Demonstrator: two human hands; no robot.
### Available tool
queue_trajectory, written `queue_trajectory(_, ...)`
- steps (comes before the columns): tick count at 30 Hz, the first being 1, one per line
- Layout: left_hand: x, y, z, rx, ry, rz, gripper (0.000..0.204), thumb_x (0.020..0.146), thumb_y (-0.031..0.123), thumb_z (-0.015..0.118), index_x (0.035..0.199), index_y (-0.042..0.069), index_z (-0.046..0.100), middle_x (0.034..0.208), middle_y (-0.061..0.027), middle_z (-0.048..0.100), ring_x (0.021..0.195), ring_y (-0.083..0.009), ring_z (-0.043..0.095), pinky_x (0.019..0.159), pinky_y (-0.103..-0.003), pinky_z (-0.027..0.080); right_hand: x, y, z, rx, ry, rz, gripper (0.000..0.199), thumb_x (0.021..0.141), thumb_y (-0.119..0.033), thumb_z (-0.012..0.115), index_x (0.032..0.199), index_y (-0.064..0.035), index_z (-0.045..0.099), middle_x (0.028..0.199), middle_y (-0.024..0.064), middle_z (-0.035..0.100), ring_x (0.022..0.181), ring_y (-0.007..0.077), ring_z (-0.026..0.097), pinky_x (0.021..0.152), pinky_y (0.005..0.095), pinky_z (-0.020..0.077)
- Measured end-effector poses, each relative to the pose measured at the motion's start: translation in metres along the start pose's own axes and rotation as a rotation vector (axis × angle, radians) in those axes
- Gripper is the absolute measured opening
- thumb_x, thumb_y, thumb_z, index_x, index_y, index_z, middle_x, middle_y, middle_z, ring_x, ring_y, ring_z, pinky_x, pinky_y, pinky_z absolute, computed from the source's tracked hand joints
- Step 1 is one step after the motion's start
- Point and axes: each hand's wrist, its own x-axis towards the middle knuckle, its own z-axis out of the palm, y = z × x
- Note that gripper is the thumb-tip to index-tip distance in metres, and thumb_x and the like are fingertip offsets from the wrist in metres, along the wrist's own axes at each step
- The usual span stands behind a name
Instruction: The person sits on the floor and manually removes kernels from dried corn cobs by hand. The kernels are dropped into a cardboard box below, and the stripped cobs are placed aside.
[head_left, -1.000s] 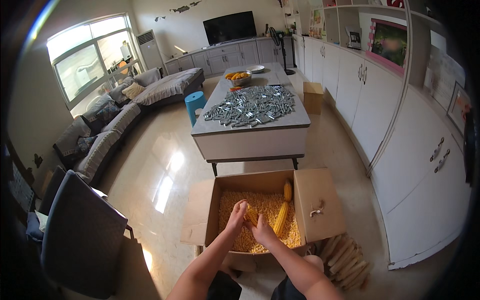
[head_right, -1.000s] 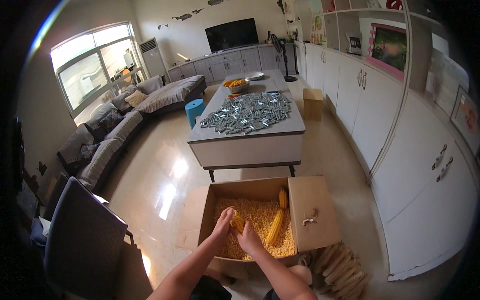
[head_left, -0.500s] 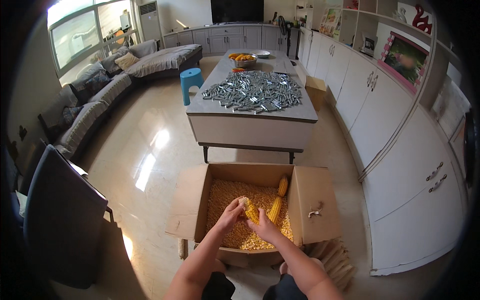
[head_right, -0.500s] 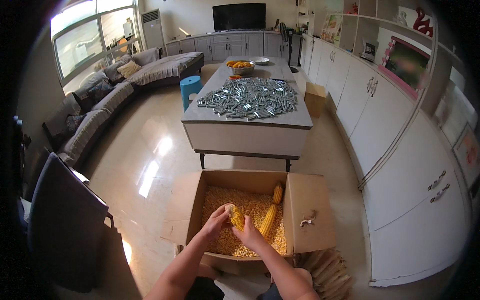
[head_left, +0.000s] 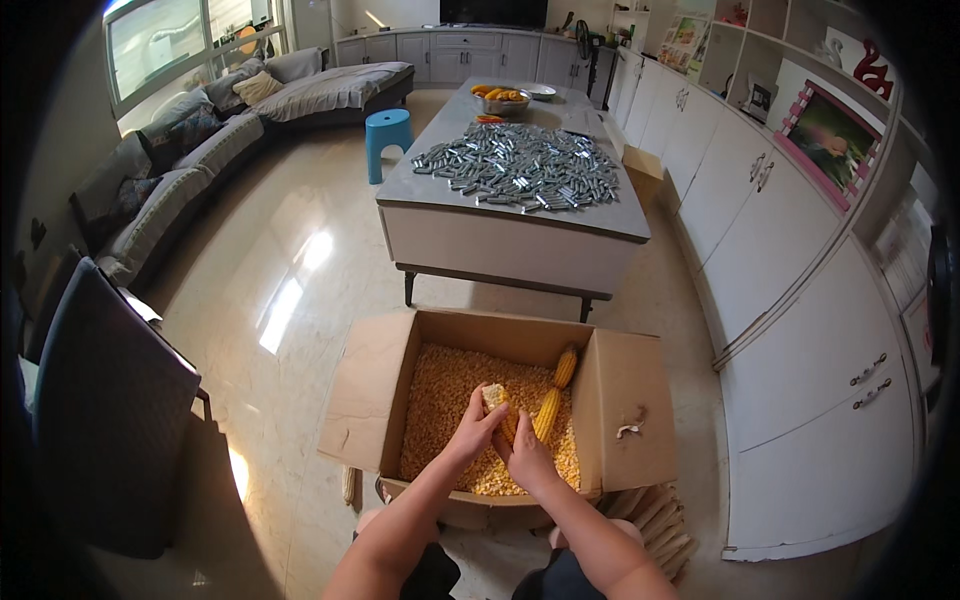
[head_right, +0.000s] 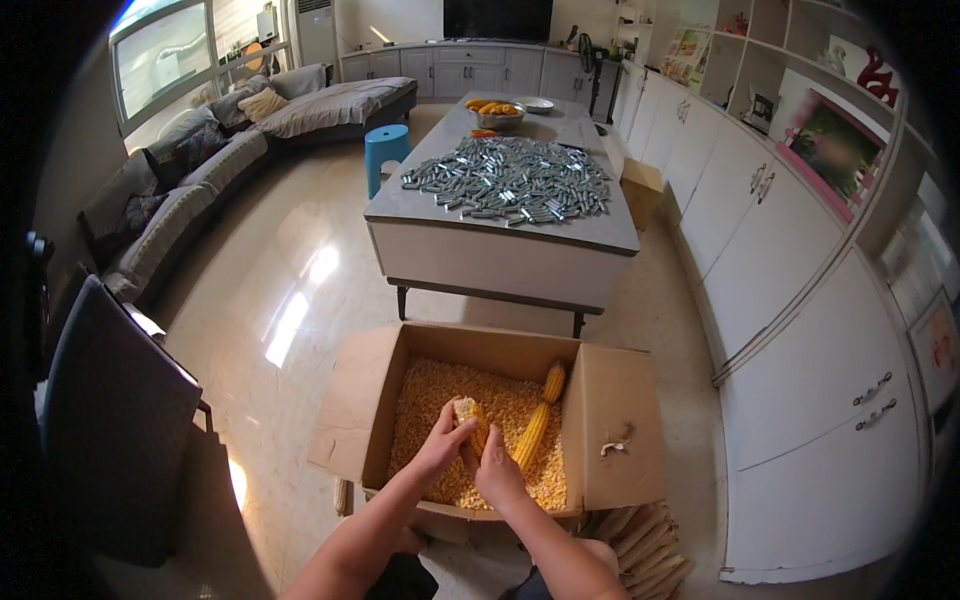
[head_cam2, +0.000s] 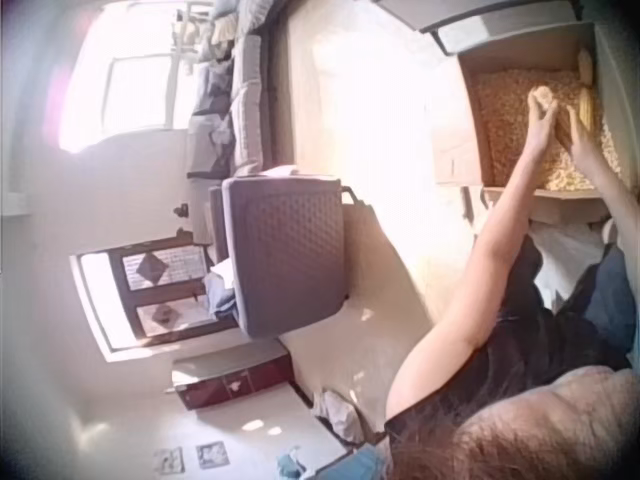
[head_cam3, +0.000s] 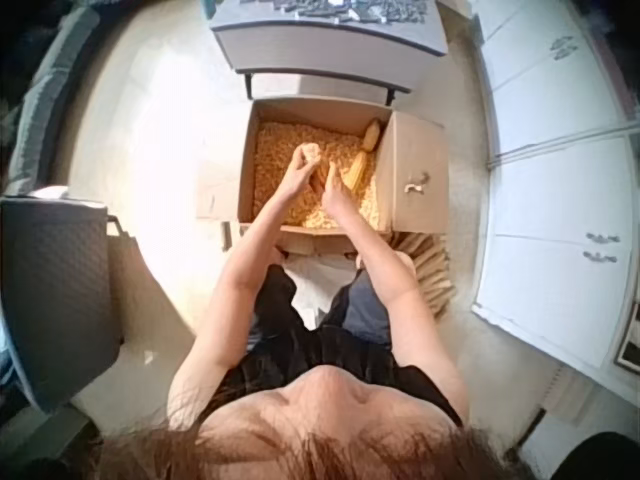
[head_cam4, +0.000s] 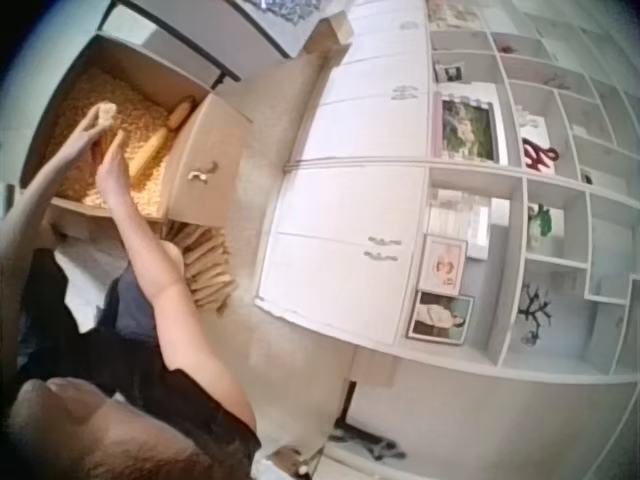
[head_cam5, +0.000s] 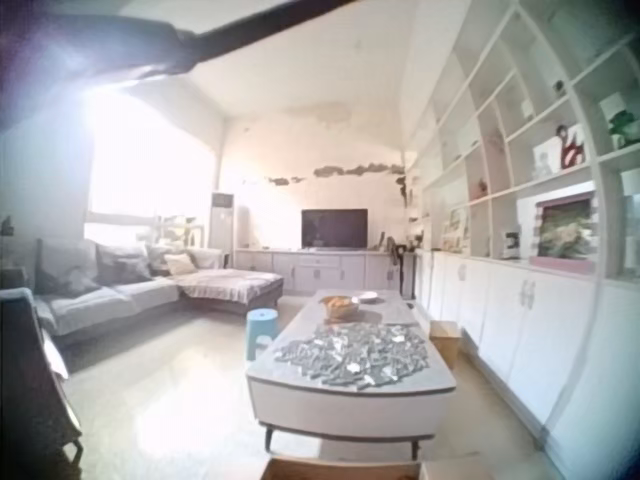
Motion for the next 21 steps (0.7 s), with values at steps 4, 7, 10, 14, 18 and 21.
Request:
queue_trajectory(4, 0.001, 0.005, -0.007, -0.038, -0.074, -0.028, 0.063, 0.088, 0.021, 0.052, 0.136, 0.003, 0.015, 0.116, -0.0092, 0.045, 0.103, -0.0134, 0.044, 0.086, -0.025, 0.037, -0.001, -0.009, -0.009, 0.044, -0.027, 0.024, 0.067, 0.085, -0.039, 0.050, 0.127, 0.0038, 0.020, 0.111, 0.0296, 0.049, 0.100, 0.0395, 0.052, 0.081, 0.0410, 0.0435)
queue_trajectory(7, 0.002, 0.004, -0.013, -0.080, -0.115, -0.049, 0.064, 0.089, 0.026, 0.050, 0.137, 0.003, 0.012, 0.122, -0.0134, 0.042, 0.108, -0.0181, 0.044, 0.089, -0.029, 0.037, 0.005, 0.010, 0.002, 0.196, 0.003, -0.048, 0.063, 0.085, -0.036, 0.051, 0.126, 0.0025, 0.022, 0.113, 0.0265, 0.049, 0.104, 0.0351, 0.051, 0.084, 0.0389, 0.0418)
queue_trajectory(10, -0.001, 0.015, -0.015, -0.263, -0.148, -0.208, 0.064, 0.089, 0.031, 0.050, 0.137, 0.004, 0.017, 0.125, -0.0125, 0.041, 0.113, -0.0197, 0.043, 0.091, -0.033, 0.037, 0.007, 0.006, -0.005, 0.386, 0.015, -0.070, 0.060, 0.085, -0.035, 0.053, 0.124, 0.0017, 0.026, 0.116, 0.0224, 0.047, 0.108, 0.0304, 0.048, 0.087, 0.0367, 0.0395)
queue_trajectory(14, 0.004, -0.005, -0.014, -0.193, -0.205, -0.306, 0.061, 0.085, 0.037, 0.055, 0.133, 0.011, 0.026, 0.119, -0.0051, 0.045, 0.108, -0.0143, 0.045, 0.084, -0.032, 0.041, 0.017, 0.006, -0.001, 0.846, 0.068, -0.011, 0.045, 0.092, -0.034, 0.042, 0.121, -0.0011, 0.031, 0.111, 0.0104, 0.047, 0.101, 0.0193, 0.048, 0.084, 0.0304, 0.0395)
queue_trajectory(18, -0.014, 0.020, 0.006, -0.138, -0.243, -0.201, 0.051, 0.085, 0.032, 0.056, 0.127, 0.014, 0.034, 0.102, -0.0028, 0.050, 0.091, -0.0099, 0.050, 0.073, -0.028, 0.043, 0.018, 0.000, -0.009, 0.953, 0.070, 0.034, 0.036, 0.093, -0.033, 0.039, 0.113, -0.0030, 0.035, 0.094, 0.0050, 0.047, 0.087, 0.0140, 0.048, 0.079, 0.0289, 0.0404)
queue_trajectory(21, -0.017, 0.035, 0.008, -0.065, -0.220, -0.166, 0.050, 0.085, 0.028, 0.057, 0.127, 0.011, 0.034, 0.092, -0.0003, 0.052, 0.081, -0.0078, 0.050, 0.065, -0.023, 0.043, 0.025, 0.007, -0.018, 0.908, 0.101, -0.066, 0.040, 0.093, -0.033, 0.041, 0.119, -0.0036, 0.035, 0.103, 0.0055, 0.049, 0.095, 0.0130, 0.049, 0.084, 0.0271, 0.0394)
